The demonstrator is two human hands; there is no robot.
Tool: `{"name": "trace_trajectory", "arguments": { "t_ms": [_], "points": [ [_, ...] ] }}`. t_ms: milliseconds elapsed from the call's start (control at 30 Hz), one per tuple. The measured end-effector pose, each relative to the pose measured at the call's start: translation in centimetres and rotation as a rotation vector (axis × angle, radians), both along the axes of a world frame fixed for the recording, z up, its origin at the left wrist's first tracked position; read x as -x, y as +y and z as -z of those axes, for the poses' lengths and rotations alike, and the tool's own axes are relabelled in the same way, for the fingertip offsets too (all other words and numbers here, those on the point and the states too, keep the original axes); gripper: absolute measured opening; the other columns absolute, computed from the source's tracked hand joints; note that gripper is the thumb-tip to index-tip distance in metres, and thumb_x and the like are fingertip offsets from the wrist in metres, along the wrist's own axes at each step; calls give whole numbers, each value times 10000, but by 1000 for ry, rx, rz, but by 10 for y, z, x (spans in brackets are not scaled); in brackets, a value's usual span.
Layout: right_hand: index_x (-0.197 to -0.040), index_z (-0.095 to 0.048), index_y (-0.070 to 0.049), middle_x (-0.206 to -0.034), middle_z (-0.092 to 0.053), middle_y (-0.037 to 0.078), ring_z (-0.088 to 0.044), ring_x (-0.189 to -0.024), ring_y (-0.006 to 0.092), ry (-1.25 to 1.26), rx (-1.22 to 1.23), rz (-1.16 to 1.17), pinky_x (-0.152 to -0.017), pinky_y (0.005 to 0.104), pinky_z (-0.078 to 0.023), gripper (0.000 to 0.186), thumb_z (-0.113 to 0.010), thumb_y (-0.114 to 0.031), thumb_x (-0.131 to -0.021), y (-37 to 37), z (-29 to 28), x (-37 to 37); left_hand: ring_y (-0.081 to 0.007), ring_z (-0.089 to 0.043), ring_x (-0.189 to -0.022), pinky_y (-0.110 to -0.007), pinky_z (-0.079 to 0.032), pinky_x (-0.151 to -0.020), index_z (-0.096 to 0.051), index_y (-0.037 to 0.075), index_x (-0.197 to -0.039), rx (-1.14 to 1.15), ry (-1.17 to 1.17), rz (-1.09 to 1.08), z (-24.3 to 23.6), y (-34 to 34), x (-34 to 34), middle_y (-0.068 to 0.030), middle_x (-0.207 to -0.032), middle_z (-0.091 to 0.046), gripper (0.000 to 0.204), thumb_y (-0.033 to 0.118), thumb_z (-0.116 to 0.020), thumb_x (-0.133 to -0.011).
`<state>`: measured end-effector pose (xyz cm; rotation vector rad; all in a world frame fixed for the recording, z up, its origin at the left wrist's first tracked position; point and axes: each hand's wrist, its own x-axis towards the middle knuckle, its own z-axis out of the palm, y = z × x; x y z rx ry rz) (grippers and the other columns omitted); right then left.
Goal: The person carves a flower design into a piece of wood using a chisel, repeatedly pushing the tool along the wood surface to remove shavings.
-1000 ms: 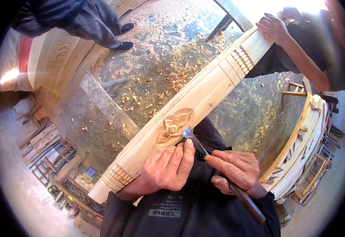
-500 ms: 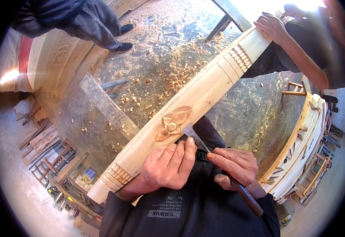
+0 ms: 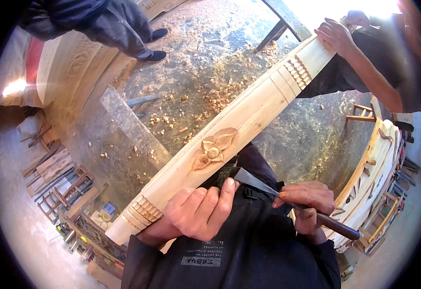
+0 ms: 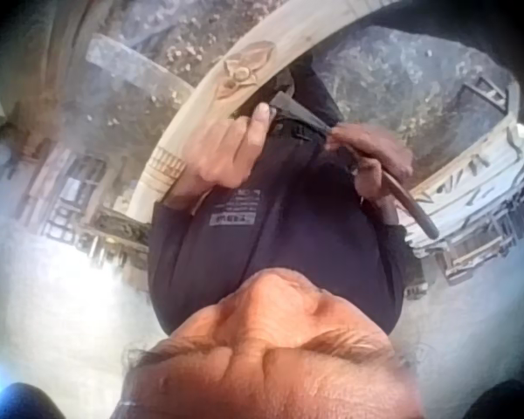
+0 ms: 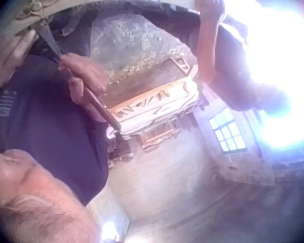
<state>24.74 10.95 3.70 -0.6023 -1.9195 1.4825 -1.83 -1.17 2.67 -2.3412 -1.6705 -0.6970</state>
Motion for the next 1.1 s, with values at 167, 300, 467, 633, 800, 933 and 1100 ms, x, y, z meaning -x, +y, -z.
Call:
{"name": "trace_trajectory", "arguments": {
  "t_ms": [167, 300, 467, 633, 800, 933, 1100],
  "points": [
    [-1161, -781, 78, -931, -807, 211, -826, -782, 310, -113, -48, -78, -712, 382, -667, 311, -654, -158, -1003, 4, -6, 20, -91, -530, -617, -242, -386, -558, -799, 13, -1236, 23, -94, 25, 1, -3, -3, 11, -751, -576, 322, 120, -727, -941],
    [-1167, -776, 78, -945, -810, 206, -826, -784, 300, -70, 9, -55, -714, 384, -666, 296, -668, -129, -985, 0, 5, 24, -100, -624, -676, -273, -451, -578, -746, -10, -1325, 185, -33, 61, -9, -4, 1, -1, -852, -690, 406, 125, -823, -950],
    [-1160, -776, 76, -935, -812, 201, -826, -786, 294, -41, 58, -37, -720, 386, -665, 292, -645, -133, -1005, 1, 8, 30, -103, -543, -630, -249, -409, -562, -800, 1, -1276, 84, -18, -7, 6, -1, -4, -1, -775, -570, 402, 118, -714, -902],
    [-1151, -780, 74, -919, -812, 196, -827, -793, 288, -55, 111, -31, -731, 375, -663, 288, -611, -126, -1032, 4, 7, 31, -116, -611, -657, -264, -460, -583, -764, -29, -1313, 132, 11, -29, 1, -2, -6, -21, -811, -651, 399, 87, -729, -933],
    [-1093, -808, 63, -889, -816, 178, -823, -778, 244, -148, 264, -9, -728, 346, -653, 290, -594, -127, -1047, 16, 1, 35, -105, -583, -644, -251, -437, -572, -788, -37, -1260, 64, 11, -61, 10, 2, -9, -13, -787, -611, 377, 85, -724, -909],
    [-1060, -816, 63, -860, -816, 164, -817, -753, 214, -149, 276, 8, -709, 323, -643, 303, -595, -144, -1066, 22, 1, 39, -104, -599, -655, -253, -445, -576, -785, -42, -1258, 29, -11, -91, 13, 4, -12, -18, -793, -630, 367, 84, -728, -918],
    [-1040, -817, 61, -845, -811, 170, -815, -737, 233, -167, 338, 6, -688, 338, -640, 258, -657, -141, -1027, 30, 1, 41, -106, -600, -654, -254, -447, -577, -788, -37, -1250, 7, 0, -134, 14, 6, -15, -11, -787, -630, 358, 81, -730, -917]
  ]
}}
